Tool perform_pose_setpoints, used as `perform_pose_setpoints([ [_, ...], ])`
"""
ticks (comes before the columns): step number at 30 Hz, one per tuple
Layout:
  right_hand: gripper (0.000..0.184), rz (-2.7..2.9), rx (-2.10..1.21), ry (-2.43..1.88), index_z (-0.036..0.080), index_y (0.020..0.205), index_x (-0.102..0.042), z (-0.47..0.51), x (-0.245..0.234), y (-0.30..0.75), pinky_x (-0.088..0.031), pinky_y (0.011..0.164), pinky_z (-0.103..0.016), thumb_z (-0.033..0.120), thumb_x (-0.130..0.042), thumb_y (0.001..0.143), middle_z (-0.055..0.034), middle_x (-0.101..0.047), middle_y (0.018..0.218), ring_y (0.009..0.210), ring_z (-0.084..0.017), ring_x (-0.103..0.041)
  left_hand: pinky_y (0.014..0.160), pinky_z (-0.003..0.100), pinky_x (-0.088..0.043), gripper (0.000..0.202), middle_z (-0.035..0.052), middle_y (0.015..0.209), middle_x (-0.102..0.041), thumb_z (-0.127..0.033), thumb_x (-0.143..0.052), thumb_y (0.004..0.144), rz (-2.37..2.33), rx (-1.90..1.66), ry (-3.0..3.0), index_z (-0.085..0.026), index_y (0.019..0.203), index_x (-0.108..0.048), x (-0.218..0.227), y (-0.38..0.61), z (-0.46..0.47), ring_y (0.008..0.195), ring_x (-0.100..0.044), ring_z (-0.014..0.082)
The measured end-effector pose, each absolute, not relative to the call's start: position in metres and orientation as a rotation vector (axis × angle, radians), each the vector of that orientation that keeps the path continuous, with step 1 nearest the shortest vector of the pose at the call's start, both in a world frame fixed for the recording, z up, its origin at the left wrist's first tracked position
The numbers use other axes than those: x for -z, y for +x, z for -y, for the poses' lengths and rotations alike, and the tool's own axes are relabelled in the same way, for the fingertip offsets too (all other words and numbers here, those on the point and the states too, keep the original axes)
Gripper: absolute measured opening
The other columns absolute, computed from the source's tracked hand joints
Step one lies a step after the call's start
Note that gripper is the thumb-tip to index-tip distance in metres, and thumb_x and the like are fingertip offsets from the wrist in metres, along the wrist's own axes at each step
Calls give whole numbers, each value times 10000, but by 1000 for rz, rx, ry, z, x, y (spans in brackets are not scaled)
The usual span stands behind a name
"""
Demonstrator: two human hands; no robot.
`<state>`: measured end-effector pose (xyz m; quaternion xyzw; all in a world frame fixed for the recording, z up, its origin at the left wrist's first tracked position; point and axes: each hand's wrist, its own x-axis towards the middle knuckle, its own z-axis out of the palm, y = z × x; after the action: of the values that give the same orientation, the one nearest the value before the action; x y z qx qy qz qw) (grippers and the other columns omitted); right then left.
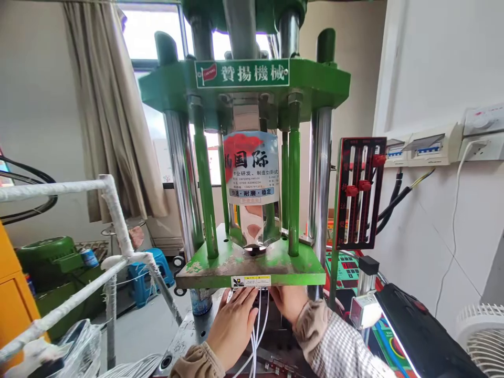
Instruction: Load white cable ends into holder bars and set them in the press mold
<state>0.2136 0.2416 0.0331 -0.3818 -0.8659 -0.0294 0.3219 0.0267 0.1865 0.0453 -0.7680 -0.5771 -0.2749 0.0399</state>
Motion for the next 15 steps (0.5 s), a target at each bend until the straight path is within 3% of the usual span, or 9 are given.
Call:
perform_pose_setpoints([
  [3, 310, 2393, 90, -895, 185, 1188, -595, -243, -29, 199, -463, 954, -417, 363, -476, 964, -89, -627, 1217, 1081, -216, -599, 1028, 520, -373, 361, 58, 1180, -659, -171, -410, 867, 1800, 745, -2350, -239, 1180, -577, -47, 24, -202, 1111, -587, 244],
  [6, 362, 2398, 110, -962, 203, 1251, -578, -249, -32, 184, -503, 887, -391, 308, -352, 989, -113, -680, 1135, 1024, -233, -638, 915, 450, -469, 326, 109, 1060, -699, -155, -385, 868, 1814, 669, -2344, -182, 1086, -627, -57, 25, -219, 1002, -643, 258],
  [9, 416, 2422, 142, -1002, 154, 1290, -551, -242, -42, 178, -487, 914, -469, 347, -363, 973, -159, -667, 1152, 1050, -287, -625, 983, 416, -439, 343, 104, 1175, -660, -174, -400, 882, 1763, 634, -2391, -184, 1168, -590, -63, 17, -217, 1111, -599, 236],
  [11, 496, 2467, 165, -962, 131, 1351, -483, -222, -44, 190, -373, 1035, -547, 385, -459, 926, -173, -531, 1347, 1232, -331, -490, 1068, 431, -369, 414, 78, 1334, -561, -232, -414, 906, 1682, 630, -2423, -218, 1316, -470, -56, 0, -195, 1247, -497, 219],
  [13, 572, 2520, 204, -914, 180, 1414, -398, -192, -35, 221, -271, 1101, -576, 385, -513, 893, -121, -388, 1469, 1338, -330, -355, 1103, 472, -324, 492, 54, 1438, -452, -292, -424, 920, 1555, 696, -2385, -261, 1404, -340, -38, -23, -159, 1328, -397, 221],
  [15, 551, 2597, 289, -867, 304, 1434, -347, -157, -11, 265, -386, 1058, -519, 347, -493, 905, -50, -473, 1420, 1259, -284, -477, 1061, 472, -381, 420, 42, 1389, -499, -333, -429, 931, 1444, 866, -2222, -311, 1350, -408, -13, -46, -116, 1265, -460, 221],
])
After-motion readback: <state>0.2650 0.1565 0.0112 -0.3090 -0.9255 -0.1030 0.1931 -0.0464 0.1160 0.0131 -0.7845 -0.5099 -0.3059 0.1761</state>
